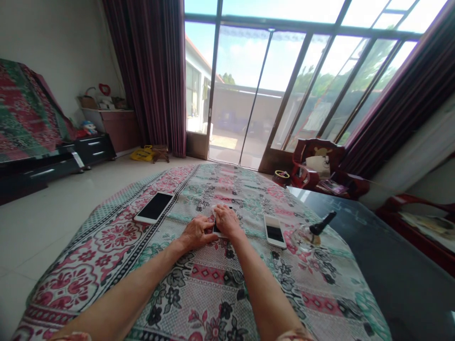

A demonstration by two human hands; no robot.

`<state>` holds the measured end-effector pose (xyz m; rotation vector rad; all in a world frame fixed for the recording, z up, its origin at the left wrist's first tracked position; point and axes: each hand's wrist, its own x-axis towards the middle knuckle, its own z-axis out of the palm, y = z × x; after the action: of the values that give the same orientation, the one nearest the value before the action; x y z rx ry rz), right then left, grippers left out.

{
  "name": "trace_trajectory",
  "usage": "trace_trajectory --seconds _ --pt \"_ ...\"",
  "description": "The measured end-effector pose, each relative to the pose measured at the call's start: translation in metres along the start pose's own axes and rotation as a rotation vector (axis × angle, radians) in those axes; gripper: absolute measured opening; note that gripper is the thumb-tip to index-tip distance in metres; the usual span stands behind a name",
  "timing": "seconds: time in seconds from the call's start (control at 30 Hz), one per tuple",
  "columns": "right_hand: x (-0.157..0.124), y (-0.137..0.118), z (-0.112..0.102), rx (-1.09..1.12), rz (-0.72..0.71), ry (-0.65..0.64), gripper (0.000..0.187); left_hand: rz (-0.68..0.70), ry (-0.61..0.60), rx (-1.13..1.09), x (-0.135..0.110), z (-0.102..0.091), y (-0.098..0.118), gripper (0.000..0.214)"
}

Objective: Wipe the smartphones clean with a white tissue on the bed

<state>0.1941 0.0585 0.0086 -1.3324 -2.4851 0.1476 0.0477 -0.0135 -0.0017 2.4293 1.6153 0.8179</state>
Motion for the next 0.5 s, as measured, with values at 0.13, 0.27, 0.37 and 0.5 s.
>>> trace_trajectory --seconds 0.13,0.27,0.37,0.5 --pt "-0.003 -0.001 -0.001 0.011 -0.019 0.008 0.035 0.020 0.044 -0.009 -0.002 0.005 -0.003 0.021" --pt "-0.025 0.001 -0.006 0.044 -0.058 0.022 0.034 0.028 0.075 -0.025 -0.004 0.007 -0.004 0.022" --pt "-0.044 0.000 -0.008 0.062 -0.054 0.041 0.034 0.020 0.084 -0.037 -0.004 0.006 -0.002 0.023" --pt "-0.067 -0.007 -0.007 0.080 -0.015 0.070 0.035 -0.007 0.085 -0.039 -0.005 0.002 0.001 0.021"
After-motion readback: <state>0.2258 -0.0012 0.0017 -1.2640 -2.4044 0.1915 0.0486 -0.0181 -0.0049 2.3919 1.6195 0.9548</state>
